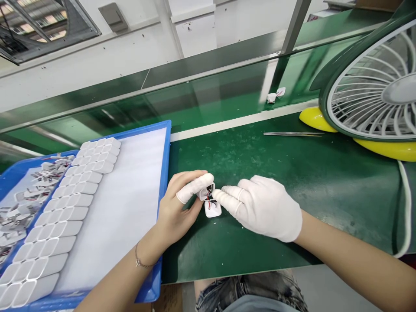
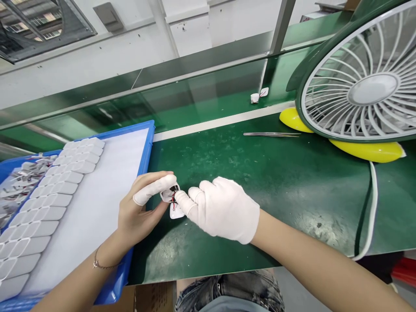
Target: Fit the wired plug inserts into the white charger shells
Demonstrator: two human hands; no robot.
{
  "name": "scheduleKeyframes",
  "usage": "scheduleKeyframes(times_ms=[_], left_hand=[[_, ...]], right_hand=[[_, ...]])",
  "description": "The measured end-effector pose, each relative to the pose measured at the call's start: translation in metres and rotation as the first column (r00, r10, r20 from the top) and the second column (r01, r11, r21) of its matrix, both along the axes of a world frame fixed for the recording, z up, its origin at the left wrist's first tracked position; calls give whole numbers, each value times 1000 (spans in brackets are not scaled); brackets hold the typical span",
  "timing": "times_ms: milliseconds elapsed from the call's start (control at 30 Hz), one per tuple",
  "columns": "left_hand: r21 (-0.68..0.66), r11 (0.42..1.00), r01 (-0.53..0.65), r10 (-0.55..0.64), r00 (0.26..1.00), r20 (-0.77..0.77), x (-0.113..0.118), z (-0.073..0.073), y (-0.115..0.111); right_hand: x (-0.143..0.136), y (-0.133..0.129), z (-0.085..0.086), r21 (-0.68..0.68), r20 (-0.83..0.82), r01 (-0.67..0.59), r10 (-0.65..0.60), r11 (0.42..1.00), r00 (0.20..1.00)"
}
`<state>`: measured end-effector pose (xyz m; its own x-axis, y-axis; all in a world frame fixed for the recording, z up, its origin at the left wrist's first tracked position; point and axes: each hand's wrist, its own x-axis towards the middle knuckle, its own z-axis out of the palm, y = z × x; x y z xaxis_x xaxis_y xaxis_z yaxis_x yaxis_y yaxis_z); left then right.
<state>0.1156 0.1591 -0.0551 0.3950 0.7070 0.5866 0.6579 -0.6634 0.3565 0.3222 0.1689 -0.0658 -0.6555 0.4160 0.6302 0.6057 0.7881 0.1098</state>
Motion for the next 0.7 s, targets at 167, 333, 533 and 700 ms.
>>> scheduleKeyframes(times_ms=[167,333,533,700], left_hand=[[14,1000,-9,9,1000,4,-1,-1,1],[-61,997,-55,60,994,92,-5,-4,0],[-130,991,-24,43,989,140,-5,-9,-3],[-110,993,-35,45,994,95,-4,-10,-4]], right_hand=[[1,1,-1,-1,15,18,-18,1000,1000],[5,3,-5,23,-22,2,-1,1000,1000],[5,5,-7,66,6,7,-8,998,1000],[3,3,-3,118,71,4,-12,993,997]])
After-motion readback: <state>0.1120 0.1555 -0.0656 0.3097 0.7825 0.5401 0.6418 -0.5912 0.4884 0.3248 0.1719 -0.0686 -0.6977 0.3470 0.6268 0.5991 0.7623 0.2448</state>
